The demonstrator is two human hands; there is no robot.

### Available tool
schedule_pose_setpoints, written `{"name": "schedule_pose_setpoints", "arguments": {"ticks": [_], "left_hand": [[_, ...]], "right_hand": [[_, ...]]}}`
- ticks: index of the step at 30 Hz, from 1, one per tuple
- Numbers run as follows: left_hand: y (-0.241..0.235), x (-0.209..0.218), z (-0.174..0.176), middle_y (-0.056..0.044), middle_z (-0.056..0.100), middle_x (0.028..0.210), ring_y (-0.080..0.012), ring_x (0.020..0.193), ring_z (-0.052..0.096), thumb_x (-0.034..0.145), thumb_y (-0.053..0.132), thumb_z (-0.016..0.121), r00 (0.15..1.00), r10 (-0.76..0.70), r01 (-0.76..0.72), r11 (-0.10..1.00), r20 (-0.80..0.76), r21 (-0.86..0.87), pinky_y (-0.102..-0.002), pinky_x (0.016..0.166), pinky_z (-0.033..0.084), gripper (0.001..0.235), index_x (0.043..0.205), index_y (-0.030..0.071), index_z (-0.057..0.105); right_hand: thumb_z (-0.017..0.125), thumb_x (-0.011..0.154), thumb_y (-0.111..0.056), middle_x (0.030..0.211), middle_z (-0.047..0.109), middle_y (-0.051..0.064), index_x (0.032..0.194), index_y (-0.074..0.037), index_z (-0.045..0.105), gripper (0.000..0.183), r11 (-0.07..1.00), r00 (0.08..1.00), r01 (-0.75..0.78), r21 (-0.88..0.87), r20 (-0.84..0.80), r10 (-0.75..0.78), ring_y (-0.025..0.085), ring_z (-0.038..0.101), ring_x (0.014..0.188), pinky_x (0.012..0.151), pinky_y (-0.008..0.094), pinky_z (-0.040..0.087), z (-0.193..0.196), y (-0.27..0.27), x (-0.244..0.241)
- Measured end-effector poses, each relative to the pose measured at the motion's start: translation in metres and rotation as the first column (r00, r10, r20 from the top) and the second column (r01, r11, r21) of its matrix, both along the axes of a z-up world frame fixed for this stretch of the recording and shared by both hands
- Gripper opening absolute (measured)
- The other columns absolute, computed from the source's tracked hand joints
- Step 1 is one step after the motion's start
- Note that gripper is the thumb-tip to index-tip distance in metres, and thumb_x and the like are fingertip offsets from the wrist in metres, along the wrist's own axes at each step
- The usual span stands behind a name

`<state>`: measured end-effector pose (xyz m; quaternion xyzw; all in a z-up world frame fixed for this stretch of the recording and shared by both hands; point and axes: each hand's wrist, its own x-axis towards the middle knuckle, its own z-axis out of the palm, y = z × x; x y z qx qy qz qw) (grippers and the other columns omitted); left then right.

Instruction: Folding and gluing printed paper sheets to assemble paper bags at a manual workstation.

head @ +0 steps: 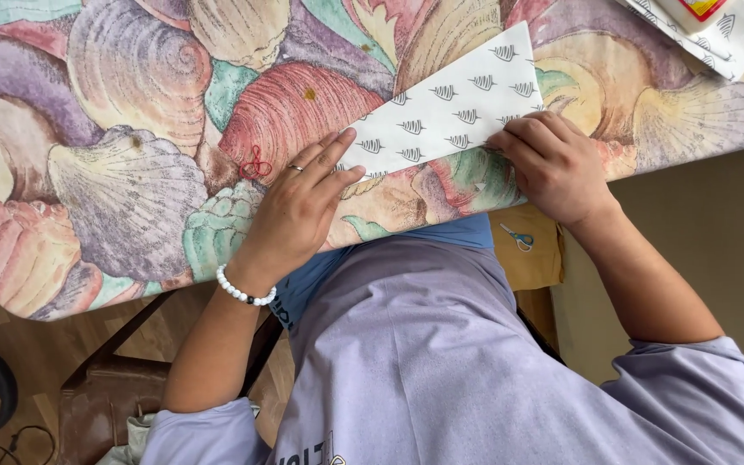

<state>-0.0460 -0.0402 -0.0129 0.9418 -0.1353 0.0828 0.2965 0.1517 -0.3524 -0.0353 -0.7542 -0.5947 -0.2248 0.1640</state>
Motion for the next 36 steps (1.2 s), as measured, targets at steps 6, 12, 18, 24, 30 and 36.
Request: {"name": "schedule_pose_setpoints", "arguments": {"ticks": [6,12,18,24,30,36], "left_hand": [[-0.004,0.000,-0.002,-0.020,0.043,0.159,-0.0401,0.142,0.047,0.098,-0.003,0.051,0.998,0.045,-0.048,0.996,0.035,0.069,-0.051,0.115,0.039,0.031,0.124,0.008,0.063],[-0.011,0.000,0.004,-0.021,0.042,0.160,-0.0410,0.137,0.050,0.093,-0.005,0.056,0.996,0.078,-0.083,0.989,0.047,0.124,-0.052,0.111,0.043,0.031,0.121,0.009,0.060],[-0.020,0.004,-0.007,-0.019,0.041,0.161,-0.0371,0.131,0.055,0.088,0.002,0.063,0.986,0.145,-0.164,0.943,0.085,0.290,-0.050,0.107,0.044,0.030,0.115,0.011,0.053],[-0.023,0.003,-0.009,-0.018,0.044,0.159,-0.0348,0.130,0.056,0.086,0.006,0.066,0.977,0.163,-0.201,0.917,0.136,0.344,-0.047,0.108,0.043,0.031,0.112,0.012,0.050],[-0.021,0.007,-0.009,-0.017,0.044,0.159,-0.0341,0.130,0.056,0.085,0.009,0.065,0.974,0.179,-0.215,0.919,0.136,0.331,-0.046,0.109,0.042,0.028,0.110,0.012,0.052],[-0.021,0.000,0.000,-0.013,0.041,0.161,-0.0322,0.136,0.053,0.090,0.001,0.066,0.984,0.168,-0.177,0.957,0.059,0.229,-0.048,0.112,0.045,0.027,0.111,0.010,0.052]], "right_hand": [[0.057,0.109,-0.003,0.094,0.068,0.013,0.101,-0.002,0.079,0.023,0.999,0.999,-0.043,0.018,0.008,0.043,0.029,0.070,0.089,0.081,0.037,0.058,0.001,0.000,0.000],[0.057,0.107,-0.003,0.093,0.068,0.011,0.100,-0.003,0.079,0.023,0.999,0.999,-0.041,-0.028,0.034,0.042,0.027,0.071,0.089,0.081,0.035,0.059,0.004,-0.001,0.000],[0.069,0.102,-0.011,0.096,0.071,0.006,0.115,-0.008,0.078,0.016,0.975,0.999,0.039,-0.217,-0.023,-0.045,0.023,0.073,0.095,0.083,0.031,0.059,0.032,0.011,-0.004],[0.060,0.105,-0.040,0.073,0.073,0.007,0.139,-0.017,0.071,0.043,0.920,0.984,0.014,-0.391,-0.157,-0.082,0.025,0.076,0.077,0.075,0.034,0.061,0.073,0.079,-0.028],[0.046,0.109,-0.056,0.044,0.058,-0.001,0.133,-0.028,0.075,0.047,0.883,0.984,0.037,-0.468,-0.135,-0.113,0.020,0.063,0.044,0.057,0.029,0.052,0.070,0.111,-0.008],[0.052,0.113,-0.064,0.042,0.045,-0.007,0.144,-0.046,0.072,0.041,0.808,0.953,0.289,-0.514,0.079,-0.291,0.008,0.041,0.038,0.040,0.026,0.032,0.031,0.042,0.050]]}}
